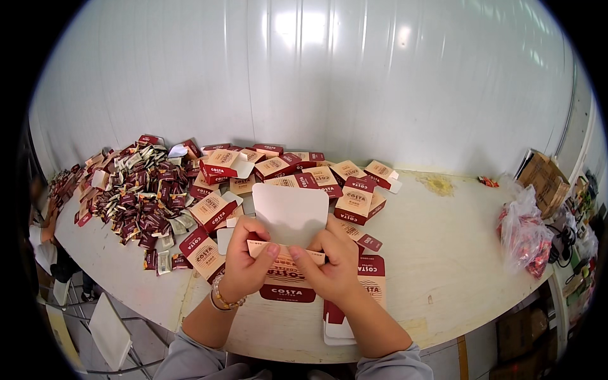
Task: The person assembles small, flat-packed cardboard boxes by folding the flaps and tucking them into slots to form a rectangular shape. The person handles the boxes one at a time, picking them from a pile of flat pieces and placing the finished boxes onto a growing stack on the table.
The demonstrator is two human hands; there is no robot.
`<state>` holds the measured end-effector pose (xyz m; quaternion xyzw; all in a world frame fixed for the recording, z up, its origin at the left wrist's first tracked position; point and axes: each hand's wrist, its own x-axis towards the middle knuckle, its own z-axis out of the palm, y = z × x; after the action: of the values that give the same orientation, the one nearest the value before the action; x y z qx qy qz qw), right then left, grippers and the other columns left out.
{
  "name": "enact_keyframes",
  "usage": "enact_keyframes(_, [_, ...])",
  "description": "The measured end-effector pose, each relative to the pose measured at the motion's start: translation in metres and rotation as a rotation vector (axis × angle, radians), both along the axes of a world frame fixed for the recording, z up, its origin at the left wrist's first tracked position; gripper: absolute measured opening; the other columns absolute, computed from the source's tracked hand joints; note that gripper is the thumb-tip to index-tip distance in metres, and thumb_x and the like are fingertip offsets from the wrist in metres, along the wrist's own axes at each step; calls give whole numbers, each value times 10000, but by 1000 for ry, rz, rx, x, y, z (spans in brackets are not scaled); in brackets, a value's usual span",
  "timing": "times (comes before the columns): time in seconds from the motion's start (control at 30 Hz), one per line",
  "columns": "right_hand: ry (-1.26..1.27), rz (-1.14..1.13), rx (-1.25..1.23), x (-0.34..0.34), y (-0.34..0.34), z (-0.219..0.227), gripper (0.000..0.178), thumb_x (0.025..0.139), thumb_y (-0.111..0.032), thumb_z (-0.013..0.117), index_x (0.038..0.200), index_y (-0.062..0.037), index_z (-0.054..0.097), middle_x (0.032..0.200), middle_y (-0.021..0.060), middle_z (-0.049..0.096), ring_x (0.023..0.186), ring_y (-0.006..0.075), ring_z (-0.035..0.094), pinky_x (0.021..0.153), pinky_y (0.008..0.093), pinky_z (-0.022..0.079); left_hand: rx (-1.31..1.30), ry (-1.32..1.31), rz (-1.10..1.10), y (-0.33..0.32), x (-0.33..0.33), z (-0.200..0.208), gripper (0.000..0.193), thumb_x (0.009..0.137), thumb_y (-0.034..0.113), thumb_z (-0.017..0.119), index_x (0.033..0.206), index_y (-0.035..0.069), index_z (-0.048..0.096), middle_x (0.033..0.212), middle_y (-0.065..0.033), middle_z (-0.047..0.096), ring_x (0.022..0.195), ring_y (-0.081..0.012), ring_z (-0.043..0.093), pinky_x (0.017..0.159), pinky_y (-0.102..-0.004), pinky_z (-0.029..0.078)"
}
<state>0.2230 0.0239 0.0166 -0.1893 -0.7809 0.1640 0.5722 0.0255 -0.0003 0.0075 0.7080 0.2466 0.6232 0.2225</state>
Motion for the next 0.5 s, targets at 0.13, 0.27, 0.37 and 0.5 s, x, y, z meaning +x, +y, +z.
enact_keyframes(0.13, [520, 274, -172, -25, -3, -1, 476, 834, -30, 806, 1248, -32, 572, 1272, 192, 600, 1204, 268, 599, 1008, 374, 493, -101, -89, -7, -3, 2, 7, 236, 956, 73, 686, 1114, 36, 514, 1026, -53, 550, 920, -112, 544, 837, -269, 472])
enact_keyframes(0.27, [541, 471, -263, -24, -10, 20, 616, 801, 16, 833, 1327, -48, 520, 1339, 181, 573, 1306, 276, 546, 1085, 432, 464, -120, -12, -8, -3, -2, 9, 230, 970, 77, 672, 1128, 35, 509, 1055, -61, 553, 972, -120, 546, 864, -282, 479])
enact_keyframes(0.37, [376, 459, -221, -7, 5, 8, 522, 790, 14, 843, 1233, -43, 574, 1309, 177, 583, 1284, 300, 568, 1080, 451, 468, -95, 4, -35, -2, -1, 8, 292, 966, 62, 677, 1177, 36, 476, 1129, -97, 571, 1050, -140, 560, 898, -301, 487])
enact_keyframes(0.5, [318, 605, -71, -3, 22, 2, 330, 816, -14, 826, 1062, -40, 607, 1278, 169, 590, 1248, 317, 595, 1072, 461, 475, 32, -68, -78, -1, 7, 8, 492, 926, -5, 703, 1286, 44, 371, 1288, -183, 561, 1190, -215, 586, 977, -363, 508])
